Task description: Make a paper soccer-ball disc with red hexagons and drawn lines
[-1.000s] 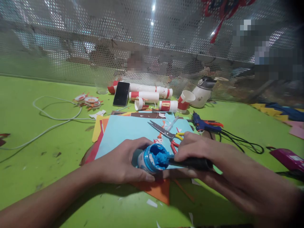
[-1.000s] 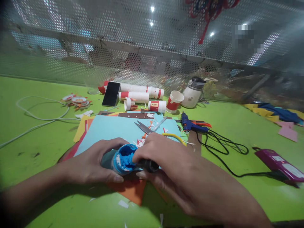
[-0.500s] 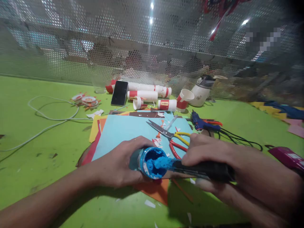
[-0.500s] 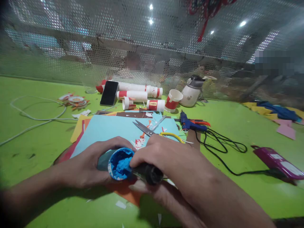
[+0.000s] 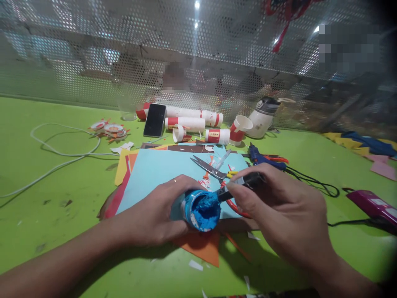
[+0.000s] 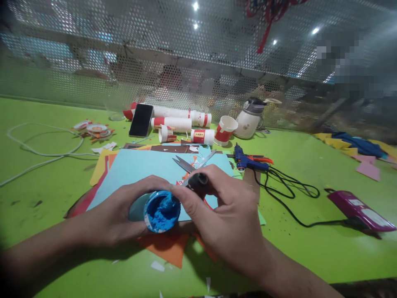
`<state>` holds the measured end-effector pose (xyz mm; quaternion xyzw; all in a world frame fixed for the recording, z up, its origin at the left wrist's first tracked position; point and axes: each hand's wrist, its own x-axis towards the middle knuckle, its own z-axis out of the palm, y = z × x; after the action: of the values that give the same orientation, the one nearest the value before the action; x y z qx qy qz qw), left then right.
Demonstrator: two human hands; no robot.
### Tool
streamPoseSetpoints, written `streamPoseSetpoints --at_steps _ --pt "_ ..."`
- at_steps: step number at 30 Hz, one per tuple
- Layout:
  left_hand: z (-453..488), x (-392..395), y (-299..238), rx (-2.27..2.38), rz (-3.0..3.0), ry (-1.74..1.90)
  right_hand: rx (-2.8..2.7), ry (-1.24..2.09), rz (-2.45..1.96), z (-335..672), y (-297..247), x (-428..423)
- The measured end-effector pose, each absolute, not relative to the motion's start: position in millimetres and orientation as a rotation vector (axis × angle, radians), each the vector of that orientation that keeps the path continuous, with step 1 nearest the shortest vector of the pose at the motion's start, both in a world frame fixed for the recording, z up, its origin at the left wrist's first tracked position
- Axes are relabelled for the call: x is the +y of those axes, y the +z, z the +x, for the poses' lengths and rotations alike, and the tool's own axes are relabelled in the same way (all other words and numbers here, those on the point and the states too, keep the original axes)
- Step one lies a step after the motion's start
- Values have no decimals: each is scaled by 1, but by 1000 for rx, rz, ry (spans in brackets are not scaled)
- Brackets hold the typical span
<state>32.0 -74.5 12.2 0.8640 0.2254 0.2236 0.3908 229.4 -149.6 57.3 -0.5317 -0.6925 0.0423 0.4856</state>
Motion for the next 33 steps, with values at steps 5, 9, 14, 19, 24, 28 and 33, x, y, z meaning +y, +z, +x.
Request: streamPoseSetpoints --at_steps 5,9,14,19,24,28,33 --pt "33 -73 13 644 2163 569 -1584 84 -1365 232 56 -151" --pt "34 -73 14 665 2126 570 -1511 55 -1373 235 55 -151" --pt "34 -74 14 686 2009 570 -1404 151 -1386 233 56 -149" --pt "34 -71 12 659 1882 557 -1548 282 -1295 235 52 -147" --pt "31 -67 13 616 1866 621 -1733 212 -1289 242 50 -147" --pt "29 -64 12 604 1899 595 -1650 189 -1361 244 56 -150" --pt "30 -61 10 626 1939 570 -1581 219 -1392 246 65 -154"
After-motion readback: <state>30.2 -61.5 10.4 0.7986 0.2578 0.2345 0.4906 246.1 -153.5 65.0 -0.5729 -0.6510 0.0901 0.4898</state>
